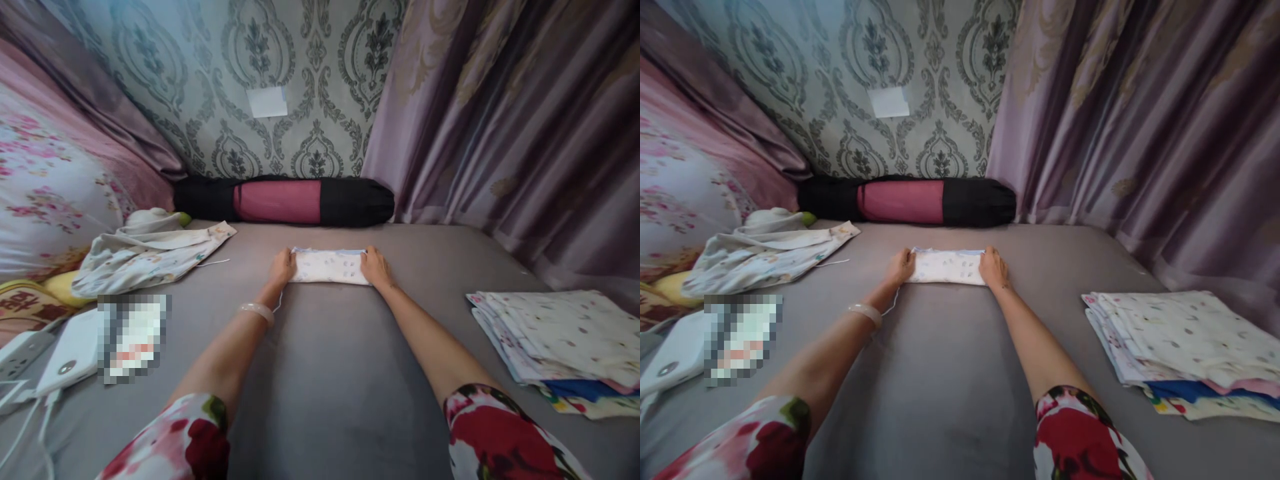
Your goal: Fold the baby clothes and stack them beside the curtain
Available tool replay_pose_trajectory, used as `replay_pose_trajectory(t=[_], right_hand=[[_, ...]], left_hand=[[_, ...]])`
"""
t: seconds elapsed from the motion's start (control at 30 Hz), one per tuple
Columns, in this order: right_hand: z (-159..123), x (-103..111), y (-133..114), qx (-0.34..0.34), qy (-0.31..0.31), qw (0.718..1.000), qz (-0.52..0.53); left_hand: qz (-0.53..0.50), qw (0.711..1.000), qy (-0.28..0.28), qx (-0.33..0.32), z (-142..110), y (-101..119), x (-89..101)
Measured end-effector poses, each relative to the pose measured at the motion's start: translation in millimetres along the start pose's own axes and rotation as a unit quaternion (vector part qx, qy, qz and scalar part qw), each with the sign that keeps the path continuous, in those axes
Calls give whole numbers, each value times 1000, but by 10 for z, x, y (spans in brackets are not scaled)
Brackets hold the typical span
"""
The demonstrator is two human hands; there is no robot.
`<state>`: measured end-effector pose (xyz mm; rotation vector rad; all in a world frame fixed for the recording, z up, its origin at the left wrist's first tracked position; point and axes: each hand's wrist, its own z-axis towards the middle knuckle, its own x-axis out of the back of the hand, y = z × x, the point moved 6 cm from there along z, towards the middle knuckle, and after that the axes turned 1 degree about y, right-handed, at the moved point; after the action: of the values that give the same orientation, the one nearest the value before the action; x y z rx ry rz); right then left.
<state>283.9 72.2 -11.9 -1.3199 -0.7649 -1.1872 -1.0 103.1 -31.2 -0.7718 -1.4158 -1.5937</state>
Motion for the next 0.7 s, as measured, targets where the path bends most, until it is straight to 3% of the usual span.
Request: replay_pose_trajectory(t=[0.17,0.3,0.37,0.43,0.53,0.63,0.7], right_hand=[[36,-18,46,-53,16,998,31],[111,-12,120,-75,-15,996,47],[124,31,127,-73,-26,996,52],[82,117,77,-68,1,996,48],[-95,221,-214,11,62,998,32],[-345,128,-681,178,32,983,25],[-468,27,-892,242,1,970,18]], left_hand=[[-24,999,3,43,-20,11,29],[-35,996,-6,86,-44,11,69],[-25,996,19,85,-77,49,138],[-6,997,63,42,-144,167,226],[12,993,77,-84,-307,485,248],[26,979,12,-201,-468,802,109],[49,972,-23,-227,-514,902,4]])
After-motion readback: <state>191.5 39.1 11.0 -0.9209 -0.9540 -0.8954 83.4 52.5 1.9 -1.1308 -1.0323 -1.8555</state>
